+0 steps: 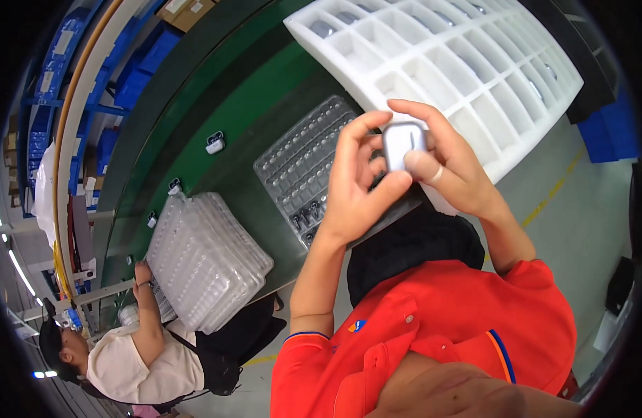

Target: The worker is picking up earbud charging cases from a large tray and placing them into individual compartments in a white plastic sorting tray at an electronics factory assembly line.

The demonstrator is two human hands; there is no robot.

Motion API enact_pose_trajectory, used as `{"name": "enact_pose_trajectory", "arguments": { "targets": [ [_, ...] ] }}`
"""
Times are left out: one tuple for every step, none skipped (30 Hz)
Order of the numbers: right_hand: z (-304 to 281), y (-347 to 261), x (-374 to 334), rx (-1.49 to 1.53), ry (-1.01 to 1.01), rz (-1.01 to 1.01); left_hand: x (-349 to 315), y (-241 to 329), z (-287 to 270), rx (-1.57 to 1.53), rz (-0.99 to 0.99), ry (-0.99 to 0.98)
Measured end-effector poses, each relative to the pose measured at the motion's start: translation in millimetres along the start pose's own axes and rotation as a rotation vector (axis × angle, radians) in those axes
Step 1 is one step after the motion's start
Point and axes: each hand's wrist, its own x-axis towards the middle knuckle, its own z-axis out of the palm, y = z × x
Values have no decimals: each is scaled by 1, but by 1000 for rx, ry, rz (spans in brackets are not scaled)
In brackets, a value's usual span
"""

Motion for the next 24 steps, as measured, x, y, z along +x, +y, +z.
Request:
{"name": "enact_pose_trajectory", "arguments": {
  "targets": [
    [0, -4, 1, -94, -76, 13, -1, 3, -7, -4, -5, 9],
    [0, -13, 3, 2, -111, 58, -1, 6, -14, -16, -124, -56],
    [0, -14, 4, 2, -117, 67, -1, 6, -21, -29, -240, -120],
    [-2, -14, 6, -23, -157, 28, 1, 3, -27, -29, -147, -192],
    [-5, -16, 9, -48, -196, -11, 1, 2, -27, -36, -113, -160],
    [-8, -26, 9, -32, -195, 89, 0, 2, -24, -46, -83, -127],
    [-12, -33, 10, -15, -194, 189, -1, 5, -24, -127, -159, -95],
    [-14, -17, 13, 37, -93, 109, -3, 0, -25, -146, -109, -78],
    [-11, -17, 14, -29, -10, 54, -2, -4, -28, -161, -54, -63],
    [-7, -17, 15, -95, 72, 0, -2, -6, -29, -117, -32, -47],
    [-5, -7, 16, -345, 188, -257, -6, -7, -26, -123, -36, -39],
    [-4, -7, 16, -491, 222, -422, -9, -9, -22, -96, -10, 41],
    [-3, -12, 15, -630, 246, -591, -12, -7, -20, -66, 19, 130],
    [7, -21, 14, -692, 234, -645, -15, -6, -20, 61, 91, 138],
    [12, -21, 14, -681, 216, -635, -21, -5, -18, 176, 159, 144],
    [17, -19, 14, -715, 180, -579, -27, -5, -17, 294, 223, 153],
    [22, -17, 13, -746, 142, -522, -32, -7, -18, 486, 345, 181],
    [27, -18, 10, -673, 73, -440, -40, -7, -28, 649, 391, 175],
    [32, -16, 5, -619, 18, -364, -48, -8, -35, 810, 429, 162],
    [38, -14, 1, -563, -39, -288, -59, -11, -37, 811, 430, 161],
    [45, -5, -5, -462, -74, -220, -70, -10, -39, 889, 390, 121],
    [53, 2, -9, -433, -104, -159, -79, -8, -44, 964, 353, 74],
    [60, 11, -13, -404, -133, -98, -92, -12, -49, 966, 274, 89],
    [66, 26, -15, -347, -151, -89, -102, -12, -57, 993, 201, 108]
  ]
}}
